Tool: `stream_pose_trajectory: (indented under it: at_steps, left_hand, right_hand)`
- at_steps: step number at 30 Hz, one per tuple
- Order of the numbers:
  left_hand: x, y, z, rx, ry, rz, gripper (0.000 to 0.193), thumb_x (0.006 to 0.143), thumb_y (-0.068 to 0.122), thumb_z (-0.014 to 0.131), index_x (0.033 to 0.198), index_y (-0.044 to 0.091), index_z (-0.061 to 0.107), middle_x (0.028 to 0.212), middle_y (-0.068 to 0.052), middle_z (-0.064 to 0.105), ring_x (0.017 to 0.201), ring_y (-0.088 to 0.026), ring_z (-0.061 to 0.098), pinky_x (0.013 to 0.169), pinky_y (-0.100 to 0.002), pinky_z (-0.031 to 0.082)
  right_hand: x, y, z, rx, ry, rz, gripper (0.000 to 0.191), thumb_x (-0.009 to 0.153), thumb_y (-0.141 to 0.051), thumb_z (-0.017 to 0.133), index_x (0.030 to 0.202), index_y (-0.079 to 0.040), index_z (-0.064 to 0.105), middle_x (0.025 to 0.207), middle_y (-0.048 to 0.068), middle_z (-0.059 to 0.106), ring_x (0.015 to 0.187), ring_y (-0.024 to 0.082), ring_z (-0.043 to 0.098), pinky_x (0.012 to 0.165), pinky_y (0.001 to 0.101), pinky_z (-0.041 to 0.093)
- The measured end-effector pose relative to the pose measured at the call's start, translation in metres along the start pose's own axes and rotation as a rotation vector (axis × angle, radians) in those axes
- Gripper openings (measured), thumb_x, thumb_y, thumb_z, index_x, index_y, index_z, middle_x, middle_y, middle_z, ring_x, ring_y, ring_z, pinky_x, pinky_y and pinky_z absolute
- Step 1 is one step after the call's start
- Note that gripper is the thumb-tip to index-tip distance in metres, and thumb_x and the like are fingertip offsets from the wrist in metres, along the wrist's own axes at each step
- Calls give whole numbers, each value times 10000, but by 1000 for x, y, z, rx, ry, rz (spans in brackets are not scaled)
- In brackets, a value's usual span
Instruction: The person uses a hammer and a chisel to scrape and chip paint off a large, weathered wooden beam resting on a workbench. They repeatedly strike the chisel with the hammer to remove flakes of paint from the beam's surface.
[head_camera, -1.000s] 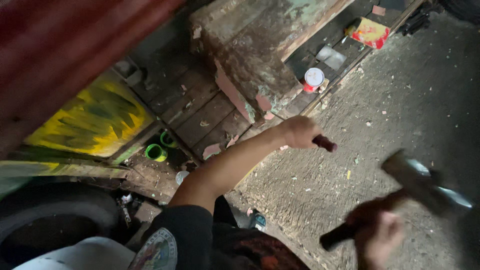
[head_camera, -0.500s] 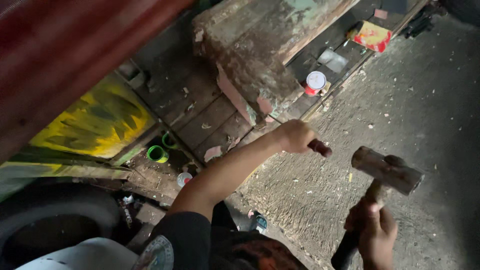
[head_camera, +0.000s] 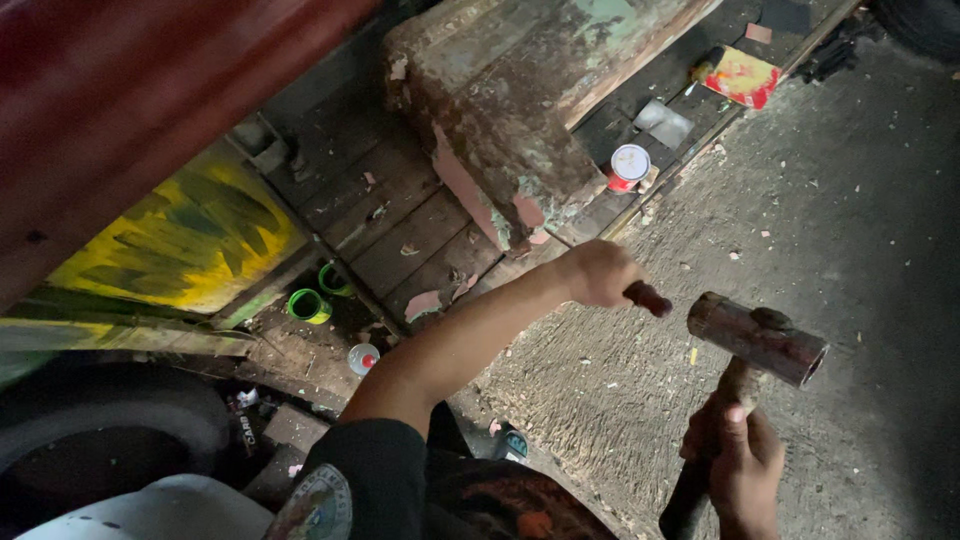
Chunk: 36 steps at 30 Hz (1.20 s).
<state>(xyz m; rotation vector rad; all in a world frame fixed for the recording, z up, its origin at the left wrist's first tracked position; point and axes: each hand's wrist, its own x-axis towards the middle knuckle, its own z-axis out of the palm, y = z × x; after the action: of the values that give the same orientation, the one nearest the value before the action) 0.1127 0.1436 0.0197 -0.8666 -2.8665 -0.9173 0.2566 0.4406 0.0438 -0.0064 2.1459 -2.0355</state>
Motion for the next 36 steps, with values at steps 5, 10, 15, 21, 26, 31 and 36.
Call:
stream_pose_trajectory:
  at_steps: [5,10,15,21,26,31,36]
  left_hand:
    - [-2,-9,2,-35,-4,42,126,831,222,691,739,138,700,652,-34,706,574,-213,701,632,-412,566]
    - [3,-7,7,38,-27,70,119,800,239,696,757,132,725,665,-78,705,631,-270,707,623,-452,538]
    - [9,17,18,155,-7,37,349,850,406,746,716,84,724,677,-147,689,689,-313,696,681,-457,541]
    - [-9,16,15,36,151,67,184,764,326,718,720,147,718,671,-57,713,604,-252,705,594,-442,537]
    - [-43,7,26,2,399,185,426,854,529,732,686,149,638,647,-40,651,608,-259,690,584,-429,526]
    - [-49,-3,33,-39,567,283,508,880,582,693,679,128,584,626,-47,590,617,-266,672,575,-430,501]
    - [-47,-6,40,-34,562,283,493,869,555,710,637,146,563,560,-22,562,530,-218,640,505,-400,494]
  right_hand:
    - [-11,0,-3,-40,72,-178,397,1099,-376,481,1031,10,546,757,107,600,576,179,592,552,366,506]
    - [-5,20,12,-629,162,41,447,1087,-323,486,893,25,688,746,118,700,607,198,633,601,398,555]
    - [-7,16,-5,-46,159,19,386,1079,-350,518,1038,31,563,760,122,604,597,191,566,543,378,500]
    - [-22,-13,-28,-23,134,-120,435,1117,-376,504,983,36,544,750,134,591,606,213,567,552,372,489]
    - [-23,-7,-15,26,93,-18,410,1117,-368,487,983,16,541,755,122,572,594,201,538,536,366,476]
    - [-24,6,-16,33,80,32,412,1123,-370,498,993,19,541,744,122,534,585,206,518,533,371,465]
    - [-27,9,-22,11,46,-5,457,1117,-390,482,962,36,538,739,127,567,571,215,548,534,372,490]
